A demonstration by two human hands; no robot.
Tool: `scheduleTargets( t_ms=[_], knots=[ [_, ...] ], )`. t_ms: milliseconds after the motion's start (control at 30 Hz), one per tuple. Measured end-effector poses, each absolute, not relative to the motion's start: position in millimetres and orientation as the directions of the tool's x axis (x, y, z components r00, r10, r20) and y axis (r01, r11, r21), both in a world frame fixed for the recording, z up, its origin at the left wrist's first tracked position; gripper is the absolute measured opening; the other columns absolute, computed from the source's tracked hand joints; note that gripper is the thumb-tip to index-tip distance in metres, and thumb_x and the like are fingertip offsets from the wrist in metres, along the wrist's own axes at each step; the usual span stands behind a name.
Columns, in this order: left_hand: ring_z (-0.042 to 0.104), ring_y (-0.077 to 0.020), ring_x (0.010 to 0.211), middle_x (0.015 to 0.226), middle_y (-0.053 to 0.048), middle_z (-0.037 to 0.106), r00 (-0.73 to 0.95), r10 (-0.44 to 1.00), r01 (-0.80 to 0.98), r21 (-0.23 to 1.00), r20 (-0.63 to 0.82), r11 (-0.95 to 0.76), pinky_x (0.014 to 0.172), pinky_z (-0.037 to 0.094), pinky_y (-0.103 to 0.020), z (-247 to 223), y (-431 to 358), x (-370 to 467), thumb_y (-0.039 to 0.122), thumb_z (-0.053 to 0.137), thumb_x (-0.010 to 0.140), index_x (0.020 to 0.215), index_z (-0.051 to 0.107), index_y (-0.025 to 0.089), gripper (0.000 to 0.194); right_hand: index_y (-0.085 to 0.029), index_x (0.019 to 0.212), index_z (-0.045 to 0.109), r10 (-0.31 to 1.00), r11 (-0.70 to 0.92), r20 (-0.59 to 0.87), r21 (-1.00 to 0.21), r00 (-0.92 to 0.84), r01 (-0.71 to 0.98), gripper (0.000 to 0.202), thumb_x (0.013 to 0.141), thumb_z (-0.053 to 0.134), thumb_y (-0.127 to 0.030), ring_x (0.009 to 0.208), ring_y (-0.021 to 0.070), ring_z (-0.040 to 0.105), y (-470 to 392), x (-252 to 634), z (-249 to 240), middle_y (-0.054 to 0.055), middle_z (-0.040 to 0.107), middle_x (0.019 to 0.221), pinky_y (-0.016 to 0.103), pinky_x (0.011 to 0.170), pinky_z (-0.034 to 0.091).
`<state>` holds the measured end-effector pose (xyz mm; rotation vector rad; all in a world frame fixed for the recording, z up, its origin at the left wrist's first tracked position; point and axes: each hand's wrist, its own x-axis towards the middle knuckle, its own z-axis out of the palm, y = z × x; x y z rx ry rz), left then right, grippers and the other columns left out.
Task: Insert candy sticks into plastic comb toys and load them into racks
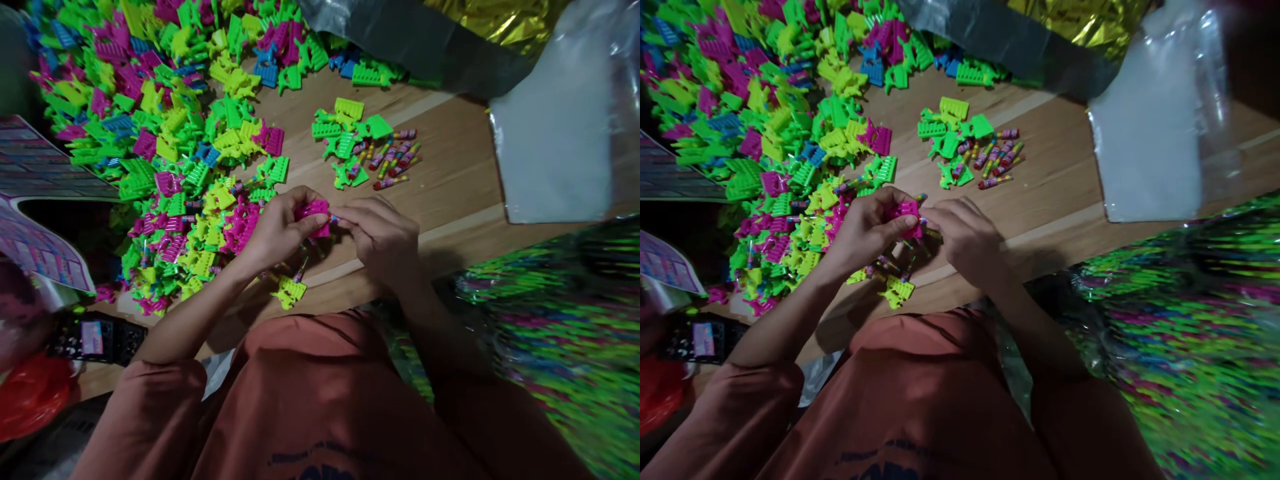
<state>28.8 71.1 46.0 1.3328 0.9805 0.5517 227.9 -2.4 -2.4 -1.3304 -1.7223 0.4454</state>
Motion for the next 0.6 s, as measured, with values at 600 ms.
scheduleTargets(
  t_ms=[600],
  knots=[
    [0.072, -0.0319, 0.11, 0.117, -0.011, 0.082, 0.423, 0.882, 0.793, 0.556, -0.206, -0.251, 0.104, 0.057, -0.048, 87.1, 171.9, -41.5, 0.033, 0.082, 0.09, 0.116, 0.082, 0.019, 0.029, -0.035, 0.121, 0.085, 0.942, 0.188, 0.332, -0.634, 0.044, 0.75, 0.022, 0.107, 0.069, -0.029, 0.116, 0.0376, 0.073, 27.2, 316.9, -75.6, 0.009, 0.079, 0.122, 0.069, 0.111, 0.061]
  ],
)
